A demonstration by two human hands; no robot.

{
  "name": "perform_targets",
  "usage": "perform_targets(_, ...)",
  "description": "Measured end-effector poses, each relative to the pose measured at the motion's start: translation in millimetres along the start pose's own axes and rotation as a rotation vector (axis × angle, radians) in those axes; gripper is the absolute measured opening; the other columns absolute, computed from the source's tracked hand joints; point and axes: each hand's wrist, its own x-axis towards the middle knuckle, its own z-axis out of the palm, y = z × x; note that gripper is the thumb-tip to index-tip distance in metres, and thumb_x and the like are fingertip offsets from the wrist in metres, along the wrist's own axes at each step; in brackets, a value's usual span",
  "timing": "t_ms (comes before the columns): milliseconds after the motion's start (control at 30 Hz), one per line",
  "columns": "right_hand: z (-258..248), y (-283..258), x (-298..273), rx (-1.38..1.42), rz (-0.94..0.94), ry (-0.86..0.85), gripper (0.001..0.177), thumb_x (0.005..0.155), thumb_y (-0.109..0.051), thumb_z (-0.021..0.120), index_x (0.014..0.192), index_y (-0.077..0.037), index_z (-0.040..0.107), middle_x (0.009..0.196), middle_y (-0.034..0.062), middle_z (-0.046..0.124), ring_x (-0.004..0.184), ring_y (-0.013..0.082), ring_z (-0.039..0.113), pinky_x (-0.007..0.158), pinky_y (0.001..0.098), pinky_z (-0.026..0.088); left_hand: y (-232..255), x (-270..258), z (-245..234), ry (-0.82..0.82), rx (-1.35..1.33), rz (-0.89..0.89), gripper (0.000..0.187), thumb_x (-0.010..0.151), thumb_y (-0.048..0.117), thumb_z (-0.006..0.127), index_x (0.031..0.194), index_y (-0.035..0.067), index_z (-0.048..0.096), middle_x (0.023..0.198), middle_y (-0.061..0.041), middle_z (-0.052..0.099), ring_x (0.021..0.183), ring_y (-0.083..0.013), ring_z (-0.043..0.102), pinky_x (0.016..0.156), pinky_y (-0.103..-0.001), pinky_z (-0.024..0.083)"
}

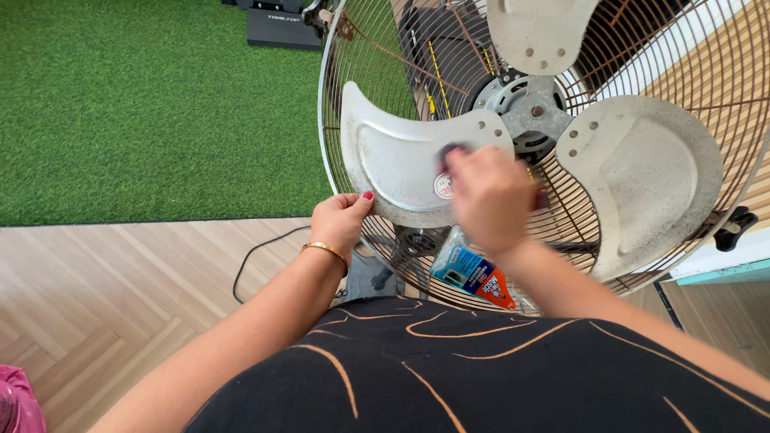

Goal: The person cleans the blades of a standing fan using a spray bottle and a cloth. They spray cleaning solution onto the blades and wipe them down repeatedly, focusing on each blade individually.

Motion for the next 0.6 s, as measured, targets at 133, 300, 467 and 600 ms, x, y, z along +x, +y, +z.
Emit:
perform_targets(133,18,-55,-14,0.172,-0.243,-0.034,0.016,0.089,-0.015,0.067,0.104,-0.01,0.073,0.089,0.0063,0.063,0.088,0.0264,0.064,0.078,0.044,0.048,1,6,-3,0.009,-0.008,0.013,0.026,0.089,0.021,0.077,0.096,-0.004,0.075,0.087,-0.005,0.074,0.077,-0.0112,0.064,0.074,-0.028,0.051)
perform_targets(300,11,-1,-15,0.084,-0.1,-0.04,0.013,0.092,-0.012,0.07,0.104,-0.013,0.076,0.094,0.006,0.068,0.086,0.026,0.064,0.072,0.043,0.047,1,4,-6,0.023,0.027,0.009,0.026,0.089,0.022,0.077,0.096,-0.003,0.075,0.087,-0.004,0.073,0.078,-0.0106,0.061,0.074,-0.028,0.052)
perform_targets(467,-9,43,-20,-0.123,0.063,0.084,0.028,0.086,-0.01,0.078,0.114,-0.009,0.075,0.097,0.0096,0.063,0.09,0.0289,0.062,0.076,0.0448,0.047,7,5,3,-0.025,0.01,0.005,0.026,0.089,0.022,0.077,0.095,-0.003,0.075,0.088,-0.004,0.074,0.079,-0.0108,0.062,0.076,-0.028,0.051)
perform_targets(600,11,-16,-32,0.06,0.01,0.027,0.033,0.079,-0.012,0.077,0.111,-0.009,0.075,0.092,0.0074,0.063,0.085,0.0278,0.062,0.073,0.044,0.047,9,9,-2,-0.03,0.001,0.007,0.025,0.089,0.022,0.077,0.095,-0.002,0.074,0.087,-0.004,0.074,0.079,-0.011,0.064,0.076,-0.027,0.051)
